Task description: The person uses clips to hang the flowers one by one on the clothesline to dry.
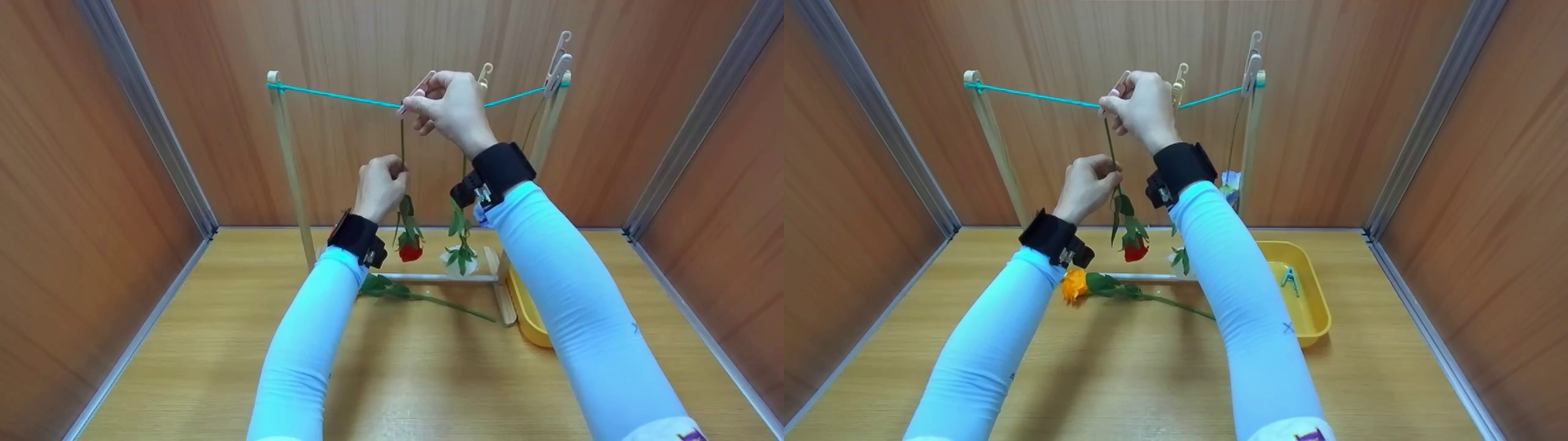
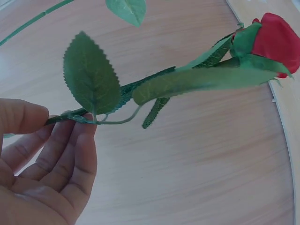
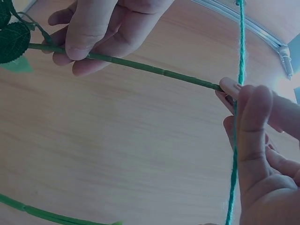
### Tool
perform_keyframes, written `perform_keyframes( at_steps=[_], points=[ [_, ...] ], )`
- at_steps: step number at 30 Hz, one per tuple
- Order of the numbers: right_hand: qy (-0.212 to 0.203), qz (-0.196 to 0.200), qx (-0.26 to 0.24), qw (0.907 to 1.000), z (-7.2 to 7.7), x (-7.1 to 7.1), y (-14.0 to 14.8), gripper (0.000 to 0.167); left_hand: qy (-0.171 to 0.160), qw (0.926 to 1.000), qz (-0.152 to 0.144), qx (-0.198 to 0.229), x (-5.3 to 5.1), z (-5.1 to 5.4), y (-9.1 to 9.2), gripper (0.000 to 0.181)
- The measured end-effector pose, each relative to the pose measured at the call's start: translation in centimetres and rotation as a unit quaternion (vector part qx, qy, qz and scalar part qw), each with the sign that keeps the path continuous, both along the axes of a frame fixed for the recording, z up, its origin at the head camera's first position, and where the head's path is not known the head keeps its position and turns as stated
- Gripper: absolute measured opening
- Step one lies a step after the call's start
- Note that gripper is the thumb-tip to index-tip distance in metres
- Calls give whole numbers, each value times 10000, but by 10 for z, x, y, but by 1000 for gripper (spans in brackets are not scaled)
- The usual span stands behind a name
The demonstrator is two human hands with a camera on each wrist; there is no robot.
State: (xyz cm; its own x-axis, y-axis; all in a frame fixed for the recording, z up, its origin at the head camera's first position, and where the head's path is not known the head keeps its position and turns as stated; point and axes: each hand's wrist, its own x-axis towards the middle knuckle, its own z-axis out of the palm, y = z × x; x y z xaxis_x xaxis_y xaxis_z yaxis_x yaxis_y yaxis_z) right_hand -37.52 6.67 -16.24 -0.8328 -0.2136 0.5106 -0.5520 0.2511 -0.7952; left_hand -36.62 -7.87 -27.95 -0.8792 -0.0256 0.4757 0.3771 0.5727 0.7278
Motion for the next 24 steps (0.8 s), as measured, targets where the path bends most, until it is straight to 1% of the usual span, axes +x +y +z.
perform_keyframes(
  at_steps=[4, 8, 18, 21, 24],
  points=[
    [-91, 96, -87, 9999, 0, -1, -3, 13, -10, 9999, 100, 30, 1, -1, -1, 17],
    [-98, 46, -27, 9999, 0, -1, -6, 13, -22, 9998, 176, 42, 2, -1, -3, 17],
    [-57, 18, 219, 9997, -4, -2, -5, 13, -143, 9997, 188, -15, 1, -3, -4, 17],
    [-84, 0, 289, 9995, -4, -1, -3, 17, -219, 9996, 166, 29, 1, -3, -4, 17],
    [-23, -14, 361, 9993, -5, 3, 1, 27, -269, 9995, 148, 44, 2, -3, -3, 18]
  ],
)
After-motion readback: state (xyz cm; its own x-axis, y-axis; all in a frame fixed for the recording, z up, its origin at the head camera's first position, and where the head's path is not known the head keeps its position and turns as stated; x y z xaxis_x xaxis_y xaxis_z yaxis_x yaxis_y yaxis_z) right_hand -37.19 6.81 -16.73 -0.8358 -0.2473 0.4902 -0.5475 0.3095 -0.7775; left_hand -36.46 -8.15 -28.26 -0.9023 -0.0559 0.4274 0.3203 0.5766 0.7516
